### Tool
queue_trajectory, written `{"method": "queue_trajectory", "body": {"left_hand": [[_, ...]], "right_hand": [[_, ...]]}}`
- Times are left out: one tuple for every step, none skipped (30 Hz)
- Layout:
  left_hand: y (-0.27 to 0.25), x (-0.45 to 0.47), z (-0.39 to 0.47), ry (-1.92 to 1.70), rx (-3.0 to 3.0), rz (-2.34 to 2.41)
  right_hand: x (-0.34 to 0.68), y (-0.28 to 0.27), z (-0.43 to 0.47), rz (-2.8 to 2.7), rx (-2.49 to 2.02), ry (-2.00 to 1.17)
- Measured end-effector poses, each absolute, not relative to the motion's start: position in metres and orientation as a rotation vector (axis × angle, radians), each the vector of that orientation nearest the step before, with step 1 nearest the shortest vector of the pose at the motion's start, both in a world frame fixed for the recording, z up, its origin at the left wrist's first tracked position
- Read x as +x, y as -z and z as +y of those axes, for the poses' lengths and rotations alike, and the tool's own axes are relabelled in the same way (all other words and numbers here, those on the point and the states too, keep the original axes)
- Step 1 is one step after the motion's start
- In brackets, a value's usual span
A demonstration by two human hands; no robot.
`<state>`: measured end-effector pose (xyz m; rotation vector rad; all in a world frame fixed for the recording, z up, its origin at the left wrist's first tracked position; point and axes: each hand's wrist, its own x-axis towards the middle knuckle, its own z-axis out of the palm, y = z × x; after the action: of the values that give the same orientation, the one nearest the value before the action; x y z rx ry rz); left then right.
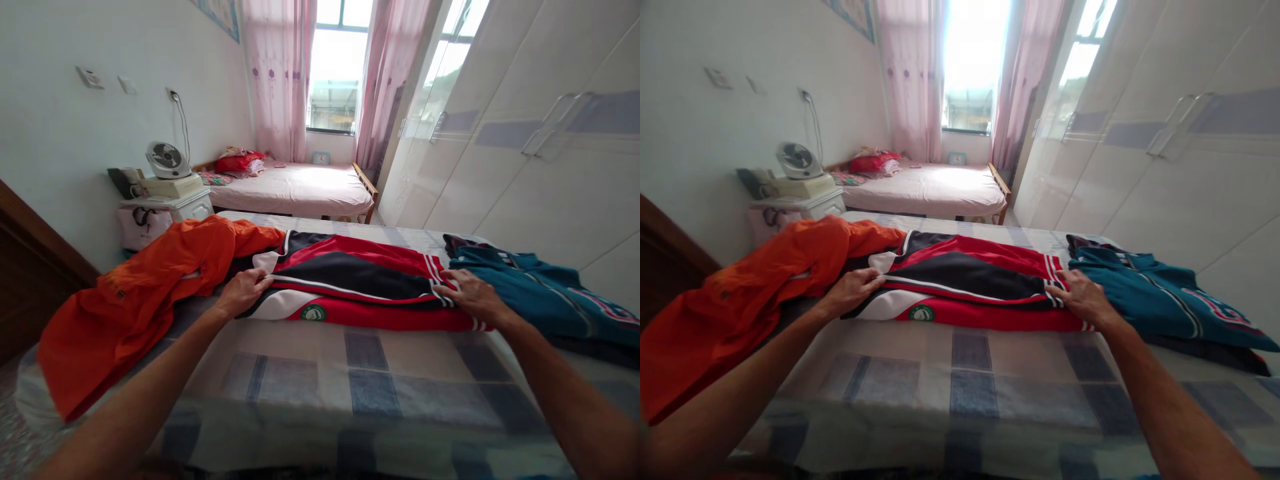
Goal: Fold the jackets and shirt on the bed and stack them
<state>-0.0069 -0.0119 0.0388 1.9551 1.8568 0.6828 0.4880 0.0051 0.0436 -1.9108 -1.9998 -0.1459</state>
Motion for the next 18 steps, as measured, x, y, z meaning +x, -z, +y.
{"method": "queue_trajectory", "body": {"left_hand": [[-0.034, -0.009, -0.013, -0.671, 1.947, 1.868], [-0.030, -0.012, -0.017, -0.668, 1.935, 1.873], [-0.028, -0.015, -0.022, -0.672, 1.914, 1.871], [-0.027, -0.018, -0.028, -0.679, 1.886, 1.858], [-0.027, -0.020, -0.033, -0.688, 1.855, 1.837], [-0.027, -0.021, -0.037, -0.702, 1.826, 1.811], [-0.028, -0.022, -0.040, -0.722, 1.803, 1.792], [-0.028, -0.021, -0.042, -0.746, 1.790, 1.784], [-0.028, -0.019, -0.043, -0.774, 1.786, 1.792], [-0.027, -0.016, -0.043, -0.810, 1.790, 1.814], [-0.026, -0.012, -0.043, -0.849, 1.801, 1.847], [-0.025, -0.009, -0.044, -0.890, 1.822, 1.885], [-0.023, -0.005, -0.044, -0.929, 1.847, 1.919], [-0.020, -0.002, -0.044, -0.968, 1.870, 1.946], [-0.017, 0.000, -0.044, -1.000, 1.881, 1.966], [-0.015, 0.001, -0.043, -1.018, 1.876, 1.978], [-0.012, 0.001, -0.041, -1.014, 1.855, 1.985], [-0.011, 0.000, -0.039, -0.996, 1.822, 1.983]], "right_hand": [[0.490, -0.034, 0.001, -1.965, -1.927, 0.157], [0.492, -0.025, -0.006, -1.909, -1.953, 0.144], [0.494, -0.016, -0.016, -1.821, -1.981, 0.127], [0.495, -0.009, -0.026, -1.712, -2.023, 0.112], [0.496, -0.004, -0.036, -1.598, -2.076, 0.077], [0.495, 0.000, -0.045, -1.487, -2.126, 0.017], [0.494, 0.003, -0.052, -1.390, -2.152, -0.058], [0.493, 0.005, -0.057, -1.318, -2.147, -0.129], [0.492, 0.006, -0.060, -1.268, -2.120, -0.176], [0.492, 0.006, -0.060, -1.228, -2.088, -0.193], [0.492, 0.006, -0.059, -1.187, -2.068, -0.183], [0.493, 0.006, -0.057, -1.147, -2.069, -0.163], [0.495, 0.006, -0.056, -1.117, -2.090, -0.158], [0.498, 0.006, -0.054, -1.107, -2.119, -0.177], [0.500, 0.007, -0.053, -1.125, -2.137, -0.209], [0.502, 0.007, -0.052, -1.165, -2.134, -0.244], [0.503, 0.008, -0.052, -1.214, -2.110, -0.272], [0.503, 0.007, -0.052, -1.255, -2.074, -0.287]]}}
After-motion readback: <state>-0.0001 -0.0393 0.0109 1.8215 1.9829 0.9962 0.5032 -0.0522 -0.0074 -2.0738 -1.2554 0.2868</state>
